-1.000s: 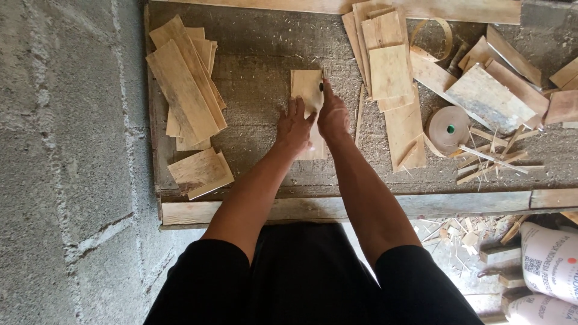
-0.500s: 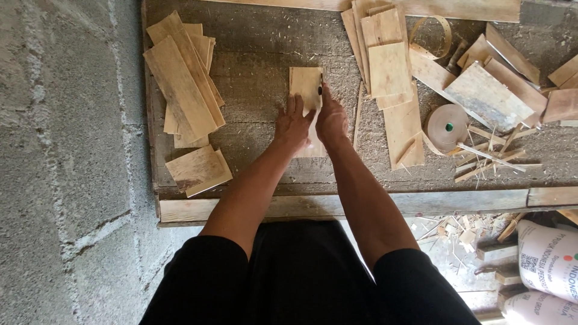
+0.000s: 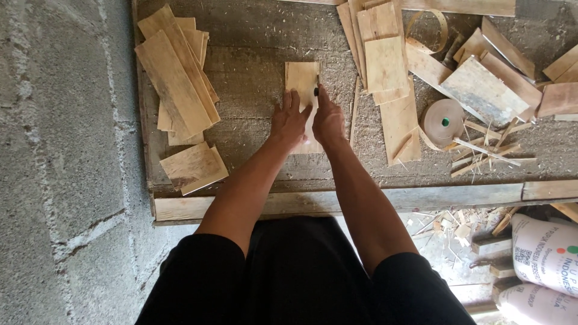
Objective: Trimming and selecting thin wooden planks using a utility knife on a workbench.
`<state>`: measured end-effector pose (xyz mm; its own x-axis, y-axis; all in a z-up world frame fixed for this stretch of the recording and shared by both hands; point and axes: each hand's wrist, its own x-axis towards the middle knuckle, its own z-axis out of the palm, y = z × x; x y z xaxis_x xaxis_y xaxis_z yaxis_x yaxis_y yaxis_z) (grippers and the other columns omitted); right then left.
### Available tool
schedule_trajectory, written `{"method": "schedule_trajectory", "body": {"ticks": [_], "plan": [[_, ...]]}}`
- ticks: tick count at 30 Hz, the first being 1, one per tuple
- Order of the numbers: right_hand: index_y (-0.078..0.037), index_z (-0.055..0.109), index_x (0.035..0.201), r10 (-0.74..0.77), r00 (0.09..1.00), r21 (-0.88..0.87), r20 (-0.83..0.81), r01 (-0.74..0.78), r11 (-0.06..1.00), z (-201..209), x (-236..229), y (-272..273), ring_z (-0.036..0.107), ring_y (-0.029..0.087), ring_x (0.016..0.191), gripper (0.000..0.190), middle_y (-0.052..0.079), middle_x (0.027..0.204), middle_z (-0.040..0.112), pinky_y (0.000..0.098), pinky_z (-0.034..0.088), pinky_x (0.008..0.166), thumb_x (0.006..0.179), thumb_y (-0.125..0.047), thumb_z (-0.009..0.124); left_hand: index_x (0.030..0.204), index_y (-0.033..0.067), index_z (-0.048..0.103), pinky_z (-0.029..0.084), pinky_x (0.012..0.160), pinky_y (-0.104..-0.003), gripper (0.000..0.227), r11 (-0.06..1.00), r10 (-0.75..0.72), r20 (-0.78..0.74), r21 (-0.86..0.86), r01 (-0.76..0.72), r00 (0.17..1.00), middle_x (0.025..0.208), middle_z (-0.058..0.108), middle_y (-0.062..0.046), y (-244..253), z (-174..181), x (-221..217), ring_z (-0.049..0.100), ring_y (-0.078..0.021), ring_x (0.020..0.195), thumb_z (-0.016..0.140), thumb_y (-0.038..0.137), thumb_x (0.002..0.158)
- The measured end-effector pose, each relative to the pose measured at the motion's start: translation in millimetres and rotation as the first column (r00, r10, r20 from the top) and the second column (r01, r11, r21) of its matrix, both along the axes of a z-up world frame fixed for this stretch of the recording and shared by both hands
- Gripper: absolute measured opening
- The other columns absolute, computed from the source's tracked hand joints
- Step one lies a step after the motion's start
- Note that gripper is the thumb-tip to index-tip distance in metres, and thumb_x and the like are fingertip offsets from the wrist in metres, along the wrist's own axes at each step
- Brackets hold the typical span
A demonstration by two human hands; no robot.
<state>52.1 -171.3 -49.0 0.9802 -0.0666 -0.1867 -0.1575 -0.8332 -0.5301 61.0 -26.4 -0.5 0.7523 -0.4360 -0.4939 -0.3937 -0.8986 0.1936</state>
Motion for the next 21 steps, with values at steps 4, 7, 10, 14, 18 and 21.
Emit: {"method": "schedule_trajectory", "body": {"ticks": [4, 7, 10, 14, 18, 21], "plan": [[-0.018, 0.031, 0.155, -0.018, 0.986, -0.073, -0.164, 0.006, 0.997, 9.5, 0.2, 3.5, 0.032, 0.005, 0.037, 0.063, 0.016, 0.139, 0.061, 0.0206, 0.034, 0.023, 0.098, 0.007, 0.031, 0.162, 0.0241, 0.028, 0.029, 0.118, -0.064, 0.113, 1.0, -0.007, 0.017, 0.001, 0.007, 1.0, 0.165, 0.009, -0.03, 0.2, -3.1, -2.4, 0.011, -0.0497, 0.152, 0.087, 0.058, 0.072], [-0.019, 0.022, 0.163, -0.056, 0.94, -0.152, -0.336, 0.005, 0.988, 49.7, -7.5, 16.4, 0.034, 0.006, 0.04, 0.062, 0.019, 0.116, 0.07, 0.0215, 0.033, 0.028, 0.106, 0.0, 0.033, 0.161, 0.0249, 0.031, 0.028, 0.119, -0.064, 0.11, 1.0, -0.001, 0.02, 0.003, 0.001, 1.0, 0.165, 0.01, -0.03, 0.1, 3.0, -1.7, 0.012, -0.0492, 0.152, 0.087, 0.057, 0.072], [-0.025, 0.027, 0.165, -0.076, 0.921, -0.161, -0.382, 0.014, 0.987, 73.4, -17.8, 21.1, 0.036, 0.006, 0.045, 0.058, 0.018, 0.1, 0.073, 0.0206, 0.032, 0.033, 0.111, -0.005, 0.034, 0.16, 0.0258, 0.032, 0.024, 0.122, -0.063, 0.107, 1.0, 0.004, 0.013, 0.007, -0.004, 1.0, 0.165, 0.01, -0.028, 1.1, 9.4, -3.2, 0.011, -0.0479, 0.152, 0.087, 0.056, 0.074], [-0.019, 0.024, 0.164, 0.018, 0.978, -0.08, -0.209, -0.035, 0.996, 40.1, -30.8, 4.5, 0.034, 0.006, 0.041, 0.06, 0.016, 0.106, 0.074, 0.0214, 0.033, 0.029, 0.108, 0.0, 0.034, 0.161, 0.0257, 0.033, 0.023, 0.125, -0.058, 0.107, 0.999, 0.03, 0.012, -0.032, -0.029, 0.999, 0.168, 0.008, -0.027, 0.9, 2.1, -3.8, 0.01, -0.047, 0.154, 0.089, 0.052, 0.074], [-0.012, 0.028, 0.159, 0.093, 0.995, -0.089, -0.031, -0.096, 0.991, 5.6, -39.0, -7.6, 0.033, 0.006, 0.036, 0.063, 0.018, 0.115, 0.073, 0.0201, 0.034, 0.023, 0.099, 0.005, 0.038, 0.161, 0.0265, 0.029, 0.024, 0.123, -0.055, 0.108, 0.997, 0.058, -0.041, -0.04, -0.06, 0.997, 0.169, 0.003, -0.026, 0.1, 1.5, -3.0, 0.004, -0.0468, 0.155, 0.088, 0.051, 0.074], [-0.014, 0.027, 0.162, 0.039, 0.994, -0.079, -0.107, -0.047, 0.996, 38.3, -47.6, 3.9, 0.036, 0.006, 0.037, 0.061, 0.018, 0.106, 0.074, 0.0209, 0.036, 0.026, 0.104, 0.0, 0.039, 0.162, 0.0267, 0.026, 0.021, 0.123, -0.055, 0.111, 0.997, 0.068, -0.067, -0.029, -0.07, 0.995, 0.169, 0.0, -0.025, -1.1, 9.2, -4.3, 0.001, -0.0463, 0.155, 0.087, 0.053, 0.074]]}}
